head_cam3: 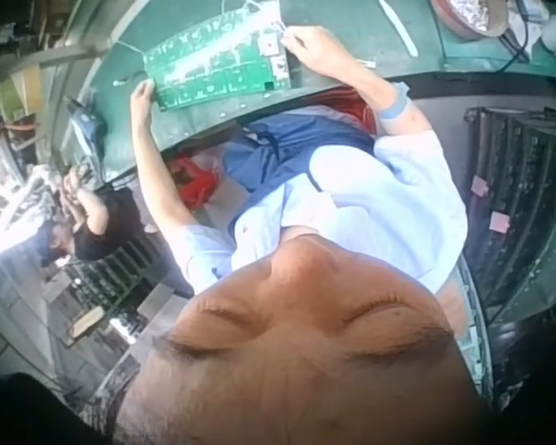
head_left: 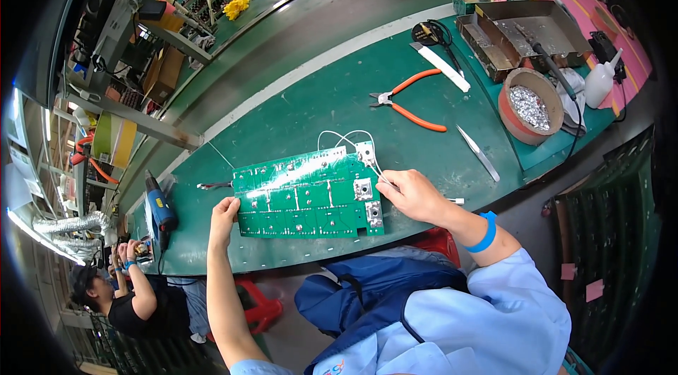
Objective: The person solders electronic components onto a printed circuit board using a soldering iron and pliers.
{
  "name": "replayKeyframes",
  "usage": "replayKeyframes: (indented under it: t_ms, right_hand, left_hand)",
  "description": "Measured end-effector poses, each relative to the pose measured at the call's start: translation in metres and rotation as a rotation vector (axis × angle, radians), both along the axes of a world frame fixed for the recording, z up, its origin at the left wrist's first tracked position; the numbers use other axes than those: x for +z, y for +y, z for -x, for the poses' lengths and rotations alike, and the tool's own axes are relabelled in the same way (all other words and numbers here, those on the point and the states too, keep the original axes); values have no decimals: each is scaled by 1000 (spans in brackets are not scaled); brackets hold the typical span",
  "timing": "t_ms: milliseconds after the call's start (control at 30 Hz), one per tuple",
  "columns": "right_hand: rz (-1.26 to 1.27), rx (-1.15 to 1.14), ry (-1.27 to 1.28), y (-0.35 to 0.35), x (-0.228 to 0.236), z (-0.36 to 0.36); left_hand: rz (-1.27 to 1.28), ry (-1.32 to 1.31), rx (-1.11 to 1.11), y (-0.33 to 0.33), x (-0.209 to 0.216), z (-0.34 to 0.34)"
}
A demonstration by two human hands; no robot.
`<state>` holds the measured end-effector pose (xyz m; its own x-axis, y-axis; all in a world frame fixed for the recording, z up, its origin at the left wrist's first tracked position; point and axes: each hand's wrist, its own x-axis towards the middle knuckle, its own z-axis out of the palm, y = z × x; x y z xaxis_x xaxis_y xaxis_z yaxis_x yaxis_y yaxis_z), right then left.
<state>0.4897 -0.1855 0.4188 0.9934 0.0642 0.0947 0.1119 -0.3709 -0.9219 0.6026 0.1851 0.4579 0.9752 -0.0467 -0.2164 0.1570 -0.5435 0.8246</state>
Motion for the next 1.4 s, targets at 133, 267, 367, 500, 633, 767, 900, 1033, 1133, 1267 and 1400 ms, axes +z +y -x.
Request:
replayKeyframes:
  t_ms: [133, 267, 367, 500, 633, 767, 900, 1033, 1133, 1267, 1400]
  right_hand:
    - [-40, 25, 33, -1, -3, -3]
    - [-110, 76, 57, 1, -9, -6]
    - [-185, 87, 8, 3, -15, -8]
    - [-256, 73, -40, 8, -19, -7]
    - [-261, 112, -56, 13, 9, -2]
    - [-202, 145, -59, 16, 24, 4]
    - [-189, 153, -69, 17, 26, 5]
    - [-189, 155, -73, 18, 23, 5]
    - [-195, 146, -75, 18, 21, 4]
    - [-201, 143, -76, 18, 20, 3]
    - [-214, 139, -95, 18, 17, 3]
  left_hand:
    - [13, 1, -1, 1, 0, 1]
    - [33, -11, 14, 7, -6, -1]
    - [33, -31, 44, 8, -11, -2]
    - [75, 11, 80, 5, -14, -5]
    - [93, 56, 110, 13, -18, -5]
    - [153, 32, 117, 17, -27, -4]
    - [171, 24, 120, 18, -29, -4]
    - [189, 17, 118, 17, -30, -3]
    - [184, -8, 112, 10, -27, -2]
    - [178, 6, 98, 9, -26, -2]
    - [197, -6, 106, 12, -30, -3]
